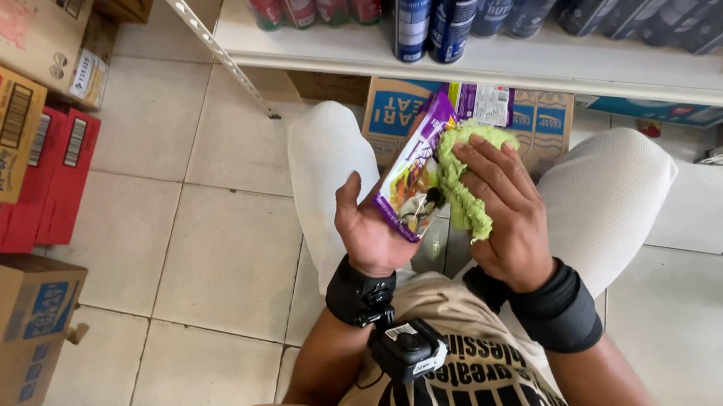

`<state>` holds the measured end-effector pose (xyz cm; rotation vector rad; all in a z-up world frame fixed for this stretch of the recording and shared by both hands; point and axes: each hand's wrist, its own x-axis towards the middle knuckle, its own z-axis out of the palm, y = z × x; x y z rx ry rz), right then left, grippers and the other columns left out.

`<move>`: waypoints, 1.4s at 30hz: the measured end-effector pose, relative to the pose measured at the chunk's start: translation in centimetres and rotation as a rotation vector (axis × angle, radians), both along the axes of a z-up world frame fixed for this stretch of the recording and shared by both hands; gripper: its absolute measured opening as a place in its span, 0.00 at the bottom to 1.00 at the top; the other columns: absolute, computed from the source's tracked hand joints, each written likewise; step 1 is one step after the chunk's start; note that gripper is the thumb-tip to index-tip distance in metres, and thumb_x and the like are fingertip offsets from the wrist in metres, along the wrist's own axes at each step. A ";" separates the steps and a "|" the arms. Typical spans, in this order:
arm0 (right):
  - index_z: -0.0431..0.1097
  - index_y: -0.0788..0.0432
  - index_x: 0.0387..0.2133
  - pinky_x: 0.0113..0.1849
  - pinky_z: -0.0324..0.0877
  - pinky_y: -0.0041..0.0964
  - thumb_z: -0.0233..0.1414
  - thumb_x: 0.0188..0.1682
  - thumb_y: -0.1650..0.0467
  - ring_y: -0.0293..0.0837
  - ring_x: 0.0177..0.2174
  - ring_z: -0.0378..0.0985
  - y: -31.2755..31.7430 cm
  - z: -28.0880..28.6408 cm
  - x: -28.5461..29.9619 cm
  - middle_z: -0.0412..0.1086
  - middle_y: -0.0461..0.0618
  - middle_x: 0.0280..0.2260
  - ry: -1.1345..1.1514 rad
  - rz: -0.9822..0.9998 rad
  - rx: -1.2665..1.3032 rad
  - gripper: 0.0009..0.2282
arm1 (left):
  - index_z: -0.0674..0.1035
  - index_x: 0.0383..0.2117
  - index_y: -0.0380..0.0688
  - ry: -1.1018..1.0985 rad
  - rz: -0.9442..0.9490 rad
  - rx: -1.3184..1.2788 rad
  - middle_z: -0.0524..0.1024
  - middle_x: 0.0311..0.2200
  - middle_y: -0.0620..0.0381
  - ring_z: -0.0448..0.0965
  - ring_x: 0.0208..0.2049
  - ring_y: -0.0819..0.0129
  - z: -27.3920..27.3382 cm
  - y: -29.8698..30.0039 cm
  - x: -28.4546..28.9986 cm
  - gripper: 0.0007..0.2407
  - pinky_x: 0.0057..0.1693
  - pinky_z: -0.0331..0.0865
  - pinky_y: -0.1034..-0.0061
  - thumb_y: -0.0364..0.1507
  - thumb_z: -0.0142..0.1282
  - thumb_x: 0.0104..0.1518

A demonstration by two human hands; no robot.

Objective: The person is wiping individual packaged food items with a cloth and restocking them onto a shelf.

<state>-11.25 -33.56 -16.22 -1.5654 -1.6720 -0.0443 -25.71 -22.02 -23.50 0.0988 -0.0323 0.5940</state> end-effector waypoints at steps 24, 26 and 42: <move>0.65 0.71 0.50 0.67 0.48 0.61 0.50 0.27 0.73 0.64 0.67 0.55 2.0 1.6 -0.5 0.58 0.63 0.66 0.008 0.027 -0.007 0.31 | 0.63 0.72 0.40 -0.099 -0.054 0.134 0.67 0.66 0.46 0.70 0.65 0.53 0.3 1.1 0.0 0.35 0.70 0.62 0.57 0.43 0.49 0.55; 0.65 0.71 0.49 0.66 0.47 0.62 0.53 0.28 0.72 0.65 0.67 0.54 2.1 1.6 -1.1 0.57 0.64 0.65 -0.041 -0.038 0.010 0.29 | 0.64 0.71 0.42 -0.026 -0.053 0.017 0.69 0.65 0.46 0.71 0.63 0.52 1.1 0.5 0.3 0.33 0.67 0.63 0.57 0.44 0.49 0.57; 0.68 0.68 0.49 0.65 0.50 0.62 0.53 0.33 0.71 0.62 0.64 0.59 -0.4 1.1 -1.8 0.61 0.61 0.63 -0.136 -0.083 -0.050 0.26 | 0.63 0.72 0.35 -0.123 0.012 0.096 0.71 0.62 0.39 0.74 0.61 0.47 2.1 1.4 -0.5 0.39 0.66 0.69 0.55 0.40 0.52 0.50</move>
